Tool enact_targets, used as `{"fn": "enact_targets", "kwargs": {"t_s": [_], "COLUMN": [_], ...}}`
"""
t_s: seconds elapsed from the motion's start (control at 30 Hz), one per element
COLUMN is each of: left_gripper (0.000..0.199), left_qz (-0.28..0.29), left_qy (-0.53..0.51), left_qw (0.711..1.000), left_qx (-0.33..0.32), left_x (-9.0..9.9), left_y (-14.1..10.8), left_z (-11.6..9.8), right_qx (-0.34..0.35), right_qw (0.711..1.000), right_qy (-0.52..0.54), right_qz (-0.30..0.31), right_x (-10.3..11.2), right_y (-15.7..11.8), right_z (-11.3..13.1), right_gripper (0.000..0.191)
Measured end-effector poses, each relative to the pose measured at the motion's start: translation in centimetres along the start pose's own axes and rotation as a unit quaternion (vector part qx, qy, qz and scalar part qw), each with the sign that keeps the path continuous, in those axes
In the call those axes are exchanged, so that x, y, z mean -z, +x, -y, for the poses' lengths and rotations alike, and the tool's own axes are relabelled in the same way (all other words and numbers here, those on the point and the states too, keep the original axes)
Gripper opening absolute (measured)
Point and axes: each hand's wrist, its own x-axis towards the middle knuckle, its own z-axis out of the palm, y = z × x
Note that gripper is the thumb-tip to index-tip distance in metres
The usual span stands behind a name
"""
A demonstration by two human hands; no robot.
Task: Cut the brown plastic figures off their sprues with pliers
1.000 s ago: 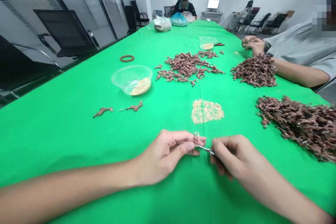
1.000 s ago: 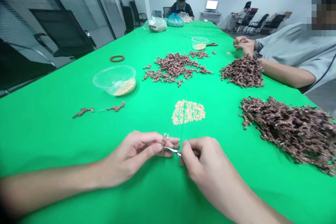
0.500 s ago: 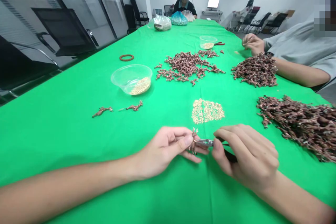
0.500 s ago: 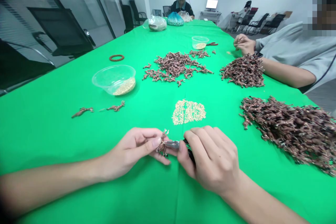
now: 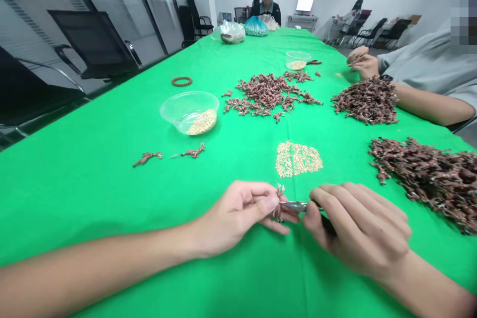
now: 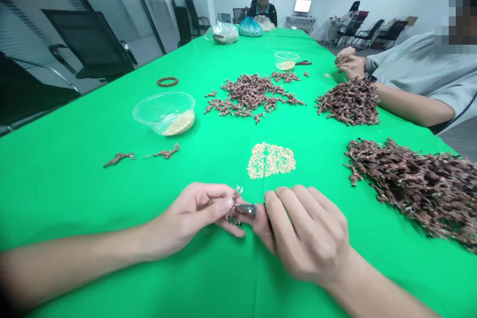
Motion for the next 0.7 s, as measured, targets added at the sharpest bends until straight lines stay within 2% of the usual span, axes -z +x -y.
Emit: {"fn": "enact_targets", "kwargs": {"t_s": [0.03, 0.07, 0.1, 0.13, 0.2, 0.23, 0.27, 0.3, 0.33, 0.37, 0.4, 0.43, 0.47, 0.5, 0.57, 0.6, 0.63, 0.7], "left_gripper": [0.022, 0.023, 0.024, 0.025, 0.027, 0.028, 0.029, 0.03, 0.03, 0.029, 0.029, 0.029, 0.028, 0.028, 0.027, 0.026, 0.025, 0.024], "left_qz": [-0.005, -0.01, -0.014, -0.017, -0.017, -0.015, -0.012, -0.009, -0.006, -0.007, -0.009, -0.012, -0.014, -0.016, -0.015, -0.013, -0.01, -0.006], "left_qy": [0.011, 0.026, 0.041, 0.057, 0.087, 0.098, 0.104, 0.108, 0.109, 0.108, 0.105, 0.099, 0.091, 0.079, 0.051, 0.039, 0.029, 0.014], "left_qw": [1.0, 1.0, 0.999, 0.998, 0.996, 0.995, 0.994, 0.994, 0.994, 0.994, 0.994, 0.995, 0.996, 0.997, 0.999, 0.999, 1.0, 1.0], "left_qx": [-0.004, -0.009, -0.013, -0.016, -0.018, -0.018, -0.017, -0.018, -0.019, -0.02, -0.02, -0.018, -0.015, -0.012, -0.003, 0.0, 0.004, 0.009], "left_x": [-0.1, -0.1, -0.2, -0.3, -0.4, -0.5, -0.6, -0.6, -0.6, -0.6, -0.7, -0.6, -0.6, -0.6, -0.4, -0.4, -0.3, -0.2], "left_y": [-0.1, -0.1, -0.2, -0.3, -0.4, -0.4, -0.4, -0.4, -0.4, -0.4, -0.3, -0.2, -0.2, -0.1, 0.0, 0.0, 0.1, 0.2], "left_z": [0.0, 0.0, 0.1, 0.1, 0.2, 0.3, 0.3, 0.3, 0.3, 0.3, 0.3, 0.2, 0.2, 0.1, -0.1, -0.1, -0.2, -0.3], "right_qx": [-0.066, -0.145, -0.23, -0.311, -0.434, -0.474, -0.503, -0.522, -0.532, -0.535, -0.532, -0.52, -0.499, -0.466, -0.373, -0.323, -0.279, -0.216], "right_qw": [0.996, 0.978, 0.941, 0.885, 0.747, 0.687, 0.641, 0.609, 0.588, 0.58, 0.587, 0.614, 0.661, 0.723, 0.851, 0.899, 0.931, 0.963], "right_qy": [0.038, 0.092, 0.157, 0.224, 0.335, 0.374, 0.401, 0.418, 0.431, 0.44, 0.443, 0.435, 0.413, 0.378, 0.285, 0.237, 0.197, 0.149], "right_qz": [0.048, 0.115, 0.192, 0.266, 0.376, 0.403, 0.418, 0.426, 0.43, 0.428, 0.421, 0.405, 0.379, 0.341, 0.236, 0.178, 0.125, 0.059], "right_x": [0.0, 0.1, 0.2, 0.3, 0.6, 0.8, 1.0, 1.1, 1.2, 1.2, 1.2, 1.1, 1.0, 0.9, 0.5, 0.3, 0.2, -0.1], "right_y": [0.1, 0.1, 0.2, 0.3, 0.4, 0.5, 0.6, 0.7, 0.8, 0.9, 0.8, 0.8, 0.6, 0.5, 0.1, -0.1, -0.3, -0.5], "right_z": [0.3, 0.5, 0.8, 1.0, 1.2, 1.2, 1.1, 1.0, 0.9, 0.9, 0.8, 0.7, 0.7, 0.7, 0.6, 0.6, 0.6, 0.5], "right_gripper": [0.013, 0.025, 0.036, 0.042, 0.049, 0.05, 0.051, 0.053, 0.053, 0.054, 0.054, 0.054, 0.052, 0.049, 0.039, 0.032, 0.025, 0.012]}}
